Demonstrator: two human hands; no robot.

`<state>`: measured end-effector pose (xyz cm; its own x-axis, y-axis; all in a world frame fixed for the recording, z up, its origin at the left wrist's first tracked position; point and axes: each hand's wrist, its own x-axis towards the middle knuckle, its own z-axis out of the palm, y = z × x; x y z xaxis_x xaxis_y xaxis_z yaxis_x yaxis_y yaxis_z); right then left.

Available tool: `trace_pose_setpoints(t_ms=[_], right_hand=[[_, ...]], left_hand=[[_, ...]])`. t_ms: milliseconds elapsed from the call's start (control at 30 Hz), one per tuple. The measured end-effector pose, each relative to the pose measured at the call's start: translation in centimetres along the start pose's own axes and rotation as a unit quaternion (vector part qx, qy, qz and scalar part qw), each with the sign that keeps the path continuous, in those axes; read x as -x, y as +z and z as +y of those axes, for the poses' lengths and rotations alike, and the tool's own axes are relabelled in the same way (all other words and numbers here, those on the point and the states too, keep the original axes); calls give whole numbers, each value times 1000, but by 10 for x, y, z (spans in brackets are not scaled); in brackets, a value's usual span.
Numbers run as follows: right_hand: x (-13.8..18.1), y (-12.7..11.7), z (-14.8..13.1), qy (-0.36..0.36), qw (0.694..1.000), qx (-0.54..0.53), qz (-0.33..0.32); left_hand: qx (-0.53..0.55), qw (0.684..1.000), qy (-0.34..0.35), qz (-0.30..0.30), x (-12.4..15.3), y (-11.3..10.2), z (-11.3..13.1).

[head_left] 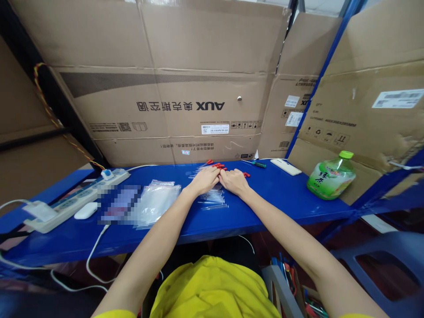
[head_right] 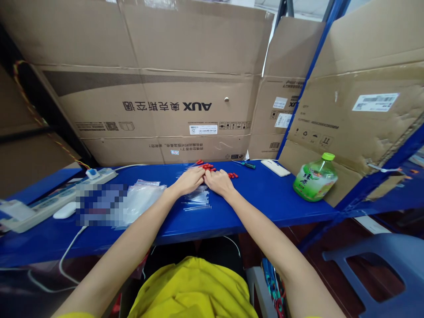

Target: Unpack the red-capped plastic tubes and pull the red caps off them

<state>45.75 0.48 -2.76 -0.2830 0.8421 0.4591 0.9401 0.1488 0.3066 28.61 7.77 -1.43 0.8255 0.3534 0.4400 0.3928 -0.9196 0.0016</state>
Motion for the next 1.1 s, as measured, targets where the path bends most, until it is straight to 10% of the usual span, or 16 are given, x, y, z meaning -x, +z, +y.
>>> trace_pose_setpoints(t_ms=[600,1100], right_hand=[[-3,-10,-10,68,990,-32,-119],[4,-18,3,21,999,-25,-10]], left_hand=[[-50,999,-18,-7,-4,-2,4],[-68,996,-60,-3,1,-12,10]])
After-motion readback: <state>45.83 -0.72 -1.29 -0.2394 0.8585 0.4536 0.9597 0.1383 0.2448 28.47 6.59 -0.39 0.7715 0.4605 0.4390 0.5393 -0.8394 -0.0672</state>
